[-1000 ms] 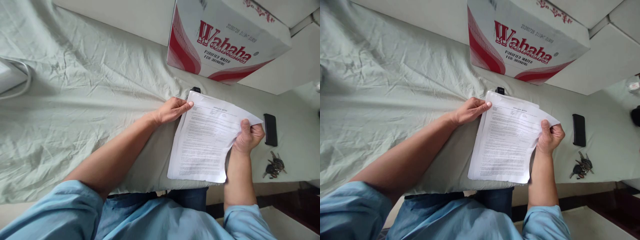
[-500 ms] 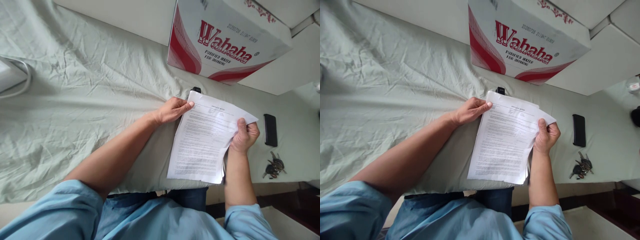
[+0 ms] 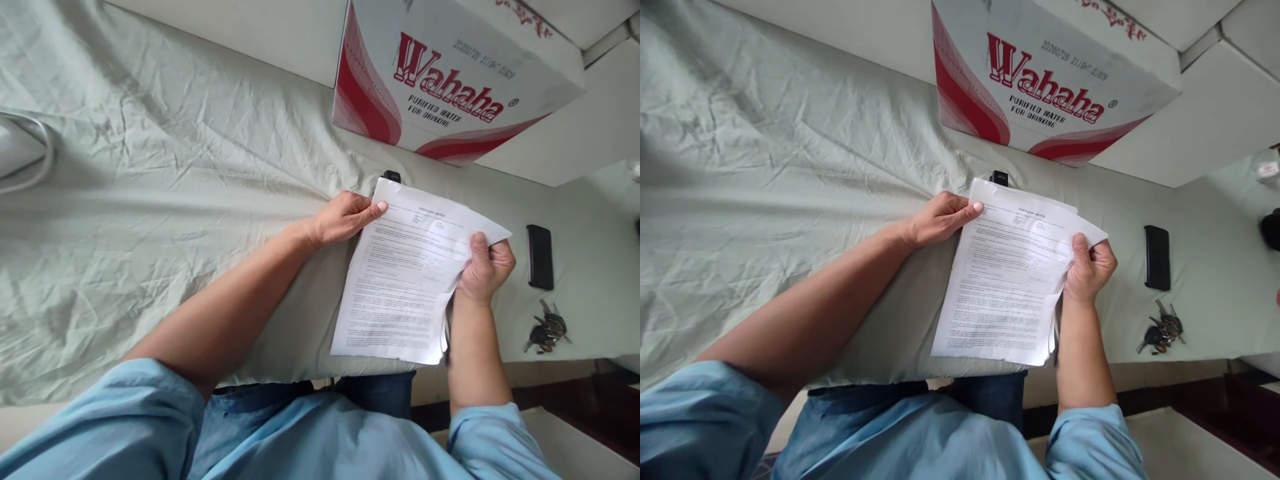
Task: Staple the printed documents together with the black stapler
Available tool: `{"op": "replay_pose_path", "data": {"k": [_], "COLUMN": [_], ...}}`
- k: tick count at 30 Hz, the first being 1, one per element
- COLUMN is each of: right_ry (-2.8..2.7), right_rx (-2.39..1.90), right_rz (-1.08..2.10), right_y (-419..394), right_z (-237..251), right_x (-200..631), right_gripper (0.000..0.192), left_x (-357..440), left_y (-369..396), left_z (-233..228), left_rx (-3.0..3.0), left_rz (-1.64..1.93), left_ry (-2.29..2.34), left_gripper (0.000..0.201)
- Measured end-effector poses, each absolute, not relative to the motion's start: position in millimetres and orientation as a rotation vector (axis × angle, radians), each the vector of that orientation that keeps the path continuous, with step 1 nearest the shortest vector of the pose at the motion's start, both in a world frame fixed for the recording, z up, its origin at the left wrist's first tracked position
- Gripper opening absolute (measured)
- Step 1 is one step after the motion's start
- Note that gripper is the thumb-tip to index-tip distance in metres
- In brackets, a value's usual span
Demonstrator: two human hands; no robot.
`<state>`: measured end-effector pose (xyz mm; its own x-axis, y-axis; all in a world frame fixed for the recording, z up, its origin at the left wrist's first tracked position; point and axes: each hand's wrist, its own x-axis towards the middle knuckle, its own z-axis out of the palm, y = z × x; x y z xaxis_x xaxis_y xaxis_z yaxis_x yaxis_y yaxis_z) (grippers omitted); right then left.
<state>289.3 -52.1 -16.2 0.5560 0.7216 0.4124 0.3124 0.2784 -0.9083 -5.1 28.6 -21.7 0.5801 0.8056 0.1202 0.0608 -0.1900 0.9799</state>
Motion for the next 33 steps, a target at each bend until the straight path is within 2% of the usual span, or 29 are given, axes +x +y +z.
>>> {"op": "replay_pose_path", "data": {"k": [14, 22, 29, 33], "right_ry": [-1.072, -1.169, -1.113, -1.069], "right_rx": [-1.314, -1.330, -1.348, -1.389], "right_rz": [0.390, 0.714, 0.982, 0.951], "right_y": [-44.7, -44.1, -53.1, -53.6], "right_z": [-29.8, -31.7, -18.5, -18.9], "right_x": [303.6, 313.5, 305.8, 303.8], "right_gripper": [0.043, 0.062, 0.063, 0.050], "left_x": [-1.6, -1.8, -1.1, 0.0], "left_y": [33.6, 35.8, 36.1, 34.0], "left_z": [-32.1, -36.6, -41.8, -42.0], "left_rx": [1.751, 1.656, 1.365, 1.239], "left_rz": [0.843, 0.988, 1.090, 1.111], "left_ry": [0.812, 0.818, 0.862, 0.836], "left_gripper": [0.071, 0.073, 0.065, 0.062]}}
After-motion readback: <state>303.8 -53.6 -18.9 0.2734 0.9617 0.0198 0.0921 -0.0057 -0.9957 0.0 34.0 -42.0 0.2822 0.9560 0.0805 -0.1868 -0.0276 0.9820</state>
